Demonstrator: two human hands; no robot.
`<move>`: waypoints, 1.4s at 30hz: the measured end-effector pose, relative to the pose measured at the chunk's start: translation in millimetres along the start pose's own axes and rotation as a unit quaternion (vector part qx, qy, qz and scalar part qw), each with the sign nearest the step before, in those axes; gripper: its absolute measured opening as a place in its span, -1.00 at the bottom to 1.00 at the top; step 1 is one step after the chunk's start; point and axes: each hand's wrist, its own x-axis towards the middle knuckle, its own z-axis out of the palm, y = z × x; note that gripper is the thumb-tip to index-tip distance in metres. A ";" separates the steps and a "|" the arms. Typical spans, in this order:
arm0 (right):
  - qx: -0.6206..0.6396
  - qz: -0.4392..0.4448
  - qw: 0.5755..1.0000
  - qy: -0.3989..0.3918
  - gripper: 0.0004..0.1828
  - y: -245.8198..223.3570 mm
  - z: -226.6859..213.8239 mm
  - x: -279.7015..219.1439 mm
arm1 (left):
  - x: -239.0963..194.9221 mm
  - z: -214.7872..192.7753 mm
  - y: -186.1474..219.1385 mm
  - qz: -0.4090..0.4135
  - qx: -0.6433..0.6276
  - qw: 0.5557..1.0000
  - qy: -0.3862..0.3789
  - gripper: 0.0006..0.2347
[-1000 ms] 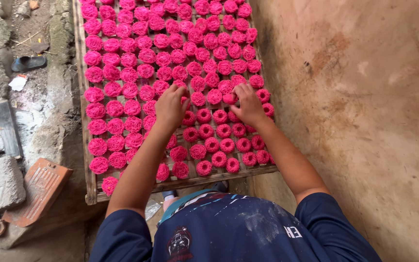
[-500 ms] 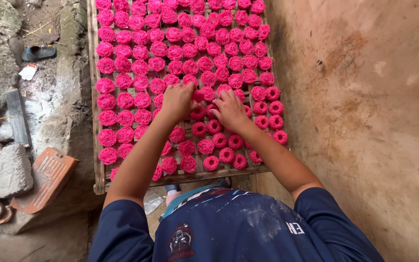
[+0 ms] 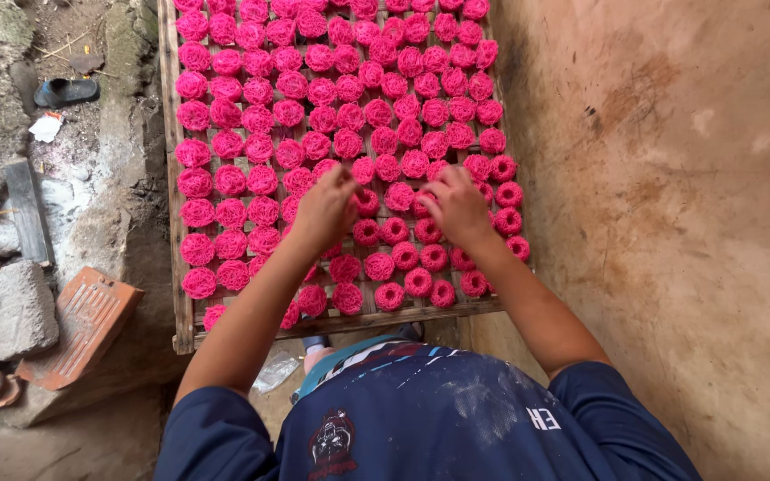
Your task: The person arranges pink and yellow decorative balls on a wooden slatted tray. They repeatedly pick up and place the balls to form neat rows, then lift the tray at the end.
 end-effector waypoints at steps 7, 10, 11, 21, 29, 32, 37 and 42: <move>-0.038 -0.001 0.999 0.004 -0.55 7.6 -9.4 -1.2 | 1.6 4.4 9.9 0.070 0.155 0.985 -0.031 -0.71; 0.051 -0.036 0.998 0.014 -0.60 1.9 -10.7 -0.3 | 6.5 0.6 8.4 0.038 0.111 0.990 -0.073 -0.74; 0.024 -0.046 0.998 0.033 -0.59 -0.3 -11.6 1.0 | 9.6 -1.2 6.8 0.017 0.088 0.991 -0.102 -0.76; 0.082 -0.115 0.989 0.046 -0.69 2.1 -23.9 -40.1 | 7.5 -4.5 20.1 -0.011 0.055 0.998 -0.018 -0.79; -0.024 0.121 0.984 0.131 -0.84 46.3 -39.6 -41.8 | 28.3 33.5 79.0 0.130 0.072 0.988 -0.037 -0.35; -0.111 0.165 0.974 0.112 -0.69 55.3 -43.9 -37.1 | 45.7 59.0 97.5 0.130 0.067 0.986 -0.085 -0.29; -0.058 0.138 0.971 0.186 -0.59 50.1 -40.1 -32.7 | 54.8 84.6 109.2 0.125 0.060 0.988 -0.068 -0.31; 0.051 0.107 0.981 0.153 -0.64 47.2 -27.8 -32.6 | 61.3 94.7 112.1 0.110 0.087 0.988 -0.060 -0.29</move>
